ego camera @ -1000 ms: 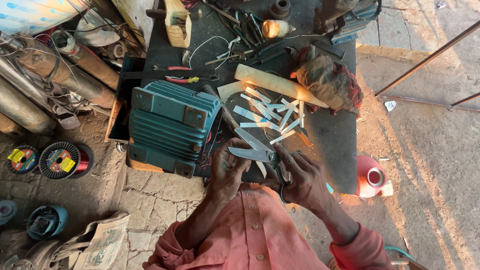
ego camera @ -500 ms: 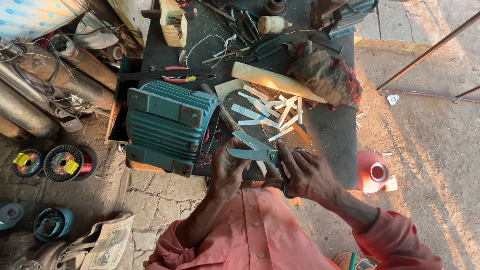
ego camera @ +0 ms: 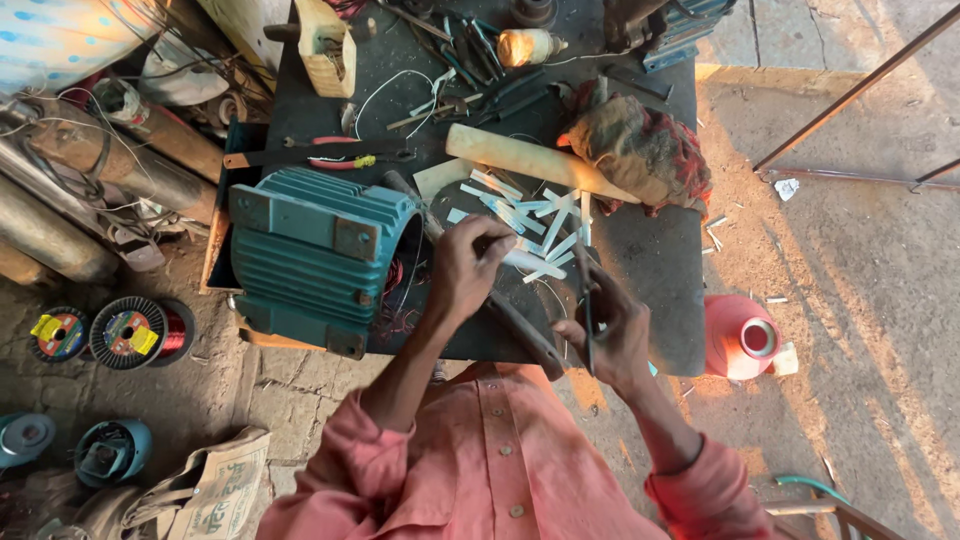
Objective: The person uses shears to cut small strips of white insulating material and places them into the slots of a teal electric motor. The person then uses a wooden mallet to tap the material into place within the motor housing.
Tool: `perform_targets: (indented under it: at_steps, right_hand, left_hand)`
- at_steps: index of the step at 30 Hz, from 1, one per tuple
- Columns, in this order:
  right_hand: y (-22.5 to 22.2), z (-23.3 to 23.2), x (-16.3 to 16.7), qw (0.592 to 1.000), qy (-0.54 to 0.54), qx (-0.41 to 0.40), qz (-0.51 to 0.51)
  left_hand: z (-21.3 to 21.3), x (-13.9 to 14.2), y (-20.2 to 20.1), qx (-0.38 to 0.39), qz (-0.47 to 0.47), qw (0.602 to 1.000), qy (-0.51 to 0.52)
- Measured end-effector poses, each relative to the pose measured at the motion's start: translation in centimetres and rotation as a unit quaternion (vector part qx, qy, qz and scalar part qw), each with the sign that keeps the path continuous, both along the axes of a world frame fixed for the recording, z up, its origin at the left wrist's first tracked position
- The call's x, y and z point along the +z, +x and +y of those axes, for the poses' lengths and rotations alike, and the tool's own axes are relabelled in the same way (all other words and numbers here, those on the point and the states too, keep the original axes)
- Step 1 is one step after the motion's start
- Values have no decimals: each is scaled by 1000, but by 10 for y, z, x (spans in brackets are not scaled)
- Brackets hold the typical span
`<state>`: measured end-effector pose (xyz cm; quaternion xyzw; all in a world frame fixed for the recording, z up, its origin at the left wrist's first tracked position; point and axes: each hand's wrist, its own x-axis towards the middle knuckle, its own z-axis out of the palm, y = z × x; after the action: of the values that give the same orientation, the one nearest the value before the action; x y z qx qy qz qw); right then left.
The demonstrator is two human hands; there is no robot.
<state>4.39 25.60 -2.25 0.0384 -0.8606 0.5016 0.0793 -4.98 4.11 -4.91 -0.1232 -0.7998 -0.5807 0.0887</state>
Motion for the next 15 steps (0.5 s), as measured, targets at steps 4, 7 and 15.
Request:
perform_targets:
  at_steps: [4, 7, 15]
  right_hand:
    - [10, 9, -12, 997, -51, -49, -2]
    - [19, 13, -21, 996, -47, -80, -19]
    - [25, 17, -34, 990, -92, -95, -53]
  left_hand:
    - [9, -25, -31, -7, 4, 967, -253]
    - [21, -42, -37, -30, 11, 942, -333]
    - [44, -83, -43, -20, 28, 909, -416]
